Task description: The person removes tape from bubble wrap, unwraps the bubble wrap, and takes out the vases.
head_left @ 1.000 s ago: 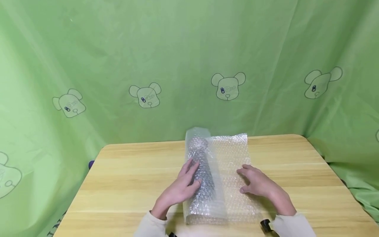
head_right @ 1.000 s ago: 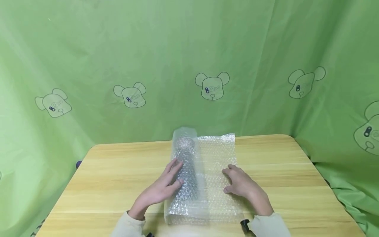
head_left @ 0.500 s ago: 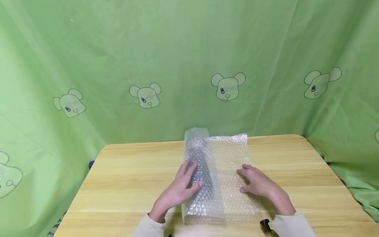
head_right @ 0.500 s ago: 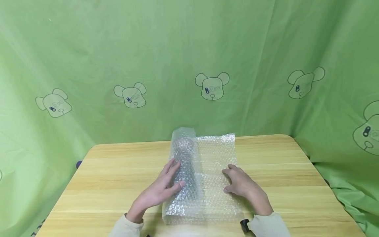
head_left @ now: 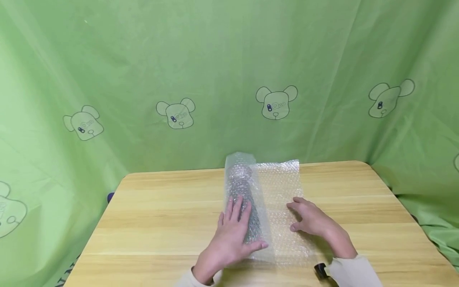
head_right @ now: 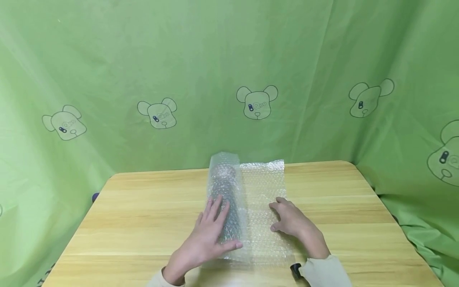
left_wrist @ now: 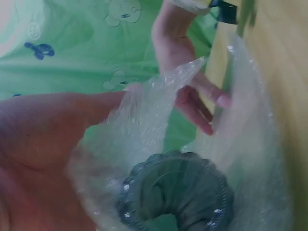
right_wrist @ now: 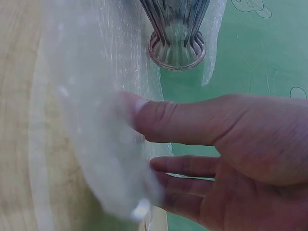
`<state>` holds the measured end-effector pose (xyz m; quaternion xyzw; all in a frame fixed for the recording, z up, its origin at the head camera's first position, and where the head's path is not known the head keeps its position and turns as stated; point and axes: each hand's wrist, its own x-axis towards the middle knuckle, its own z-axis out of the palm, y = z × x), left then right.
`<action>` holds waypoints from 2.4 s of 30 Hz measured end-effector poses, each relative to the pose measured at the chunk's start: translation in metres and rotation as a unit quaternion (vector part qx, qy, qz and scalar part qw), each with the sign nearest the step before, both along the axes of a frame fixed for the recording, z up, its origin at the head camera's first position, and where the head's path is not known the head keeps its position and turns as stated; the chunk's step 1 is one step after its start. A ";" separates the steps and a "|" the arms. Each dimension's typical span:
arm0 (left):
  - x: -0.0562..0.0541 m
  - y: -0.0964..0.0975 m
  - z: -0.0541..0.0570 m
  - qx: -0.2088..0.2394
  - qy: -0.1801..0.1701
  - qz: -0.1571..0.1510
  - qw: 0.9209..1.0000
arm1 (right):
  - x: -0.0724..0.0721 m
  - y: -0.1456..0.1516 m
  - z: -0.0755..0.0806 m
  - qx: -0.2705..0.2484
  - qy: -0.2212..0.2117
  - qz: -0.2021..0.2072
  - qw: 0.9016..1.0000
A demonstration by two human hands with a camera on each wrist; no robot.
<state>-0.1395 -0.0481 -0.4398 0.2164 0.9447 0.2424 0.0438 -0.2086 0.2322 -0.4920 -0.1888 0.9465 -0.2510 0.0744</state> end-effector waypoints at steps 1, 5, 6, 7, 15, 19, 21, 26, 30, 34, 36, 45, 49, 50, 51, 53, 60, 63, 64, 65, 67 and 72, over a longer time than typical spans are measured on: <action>0.001 0.002 -0.001 -0.011 0.004 0.004 1.000 | 0.000 0.000 0.000 0.000 0.001 0.001 1.000; 0.004 0.006 -0.004 -0.029 0.017 0.017 0.999 | 0.000 -0.002 0.000 -0.002 -0.001 0.000 1.000; 0.005 0.006 -0.005 -0.031 0.022 0.019 0.999 | 0.000 -0.003 0.000 -0.002 -0.001 0.001 1.000; 0.005 0.005 -0.005 -0.032 0.024 0.020 0.999 | 0.000 -0.003 0.001 -0.002 -0.001 0.001 1.000; 0.000 -0.005 -0.008 0.001 0.036 0.009 0.999 | 0.000 -0.004 0.002 -0.003 -0.005 -0.001 1.000; -0.002 -0.012 -0.009 0.021 0.042 0.002 0.999 | 0.000 -0.005 0.002 -0.003 -0.009 -0.003 1.000; -0.003 -0.015 -0.009 0.034 0.040 -0.003 0.999 | 0.000 -0.005 0.001 -0.003 -0.008 -0.001 1.000; -0.006 -0.025 -0.008 0.089 0.027 -0.022 0.995 | 0.000 -0.004 0.001 -0.004 -0.006 -0.002 1.000; -0.007 -0.035 -0.008 0.138 0.019 -0.038 0.990 | 0.001 -0.003 0.002 -0.004 -0.006 -0.004 1.000; -0.010 -0.046 -0.008 0.173 0.014 -0.055 0.983 | 0.002 -0.001 0.002 -0.004 -0.008 -0.005 1.000; -0.010 -0.052 -0.007 0.188 0.010 -0.058 0.980 | 0.002 -0.001 0.002 -0.004 -0.008 -0.004 1.000; -0.014 -0.085 -0.013 0.237 -0.014 -0.040 0.971 | 0.002 -0.002 0.002 -0.005 -0.016 -0.010 1.000; -0.019 -0.098 -0.018 0.266 -0.035 -0.011 0.963 | 0.003 -0.001 0.001 -0.004 -0.013 -0.010 1.000; -0.020 -0.101 -0.018 0.274 -0.042 -0.003 0.961 | 0.003 -0.001 0.001 -0.004 -0.012 -0.010 1.000; -0.020 -0.104 -0.019 0.280 -0.049 0.007 0.959 | 0.003 -0.001 0.001 -0.004 -0.010 -0.009 1.000; -0.020 -0.110 -0.021 0.290 -0.060 0.024 0.955 | 0.003 -0.001 0.001 -0.005 -0.008 -0.008 1.000; -0.017 -0.133 -0.032 0.323 -0.093 0.066 0.940 | 0.004 -0.003 0.000 -0.006 -0.008 -0.008 1.000; -0.014 -0.143 -0.038 0.329 -0.118 0.092 0.933 | 0.004 -0.004 0.000 -0.007 -0.012 -0.009 1.000; -0.013 -0.147 -0.040 0.329 -0.129 0.102 0.930 | 0.003 -0.004 0.000 -0.007 -0.014 -0.009 1.000; -0.012 -0.150 -0.042 0.331 -0.140 0.110 0.927 | 0.003 -0.004 0.000 -0.008 -0.015 -0.009 1.000; -0.010 -0.156 -0.046 0.333 -0.163 0.120 0.921 | 0.003 -0.004 0.001 -0.008 -0.017 -0.009 1.000; -0.006 -0.172 -0.052 0.349 -0.207 0.121 0.906 | 0.003 -0.004 0.001 -0.001 -0.013 -0.011 1.000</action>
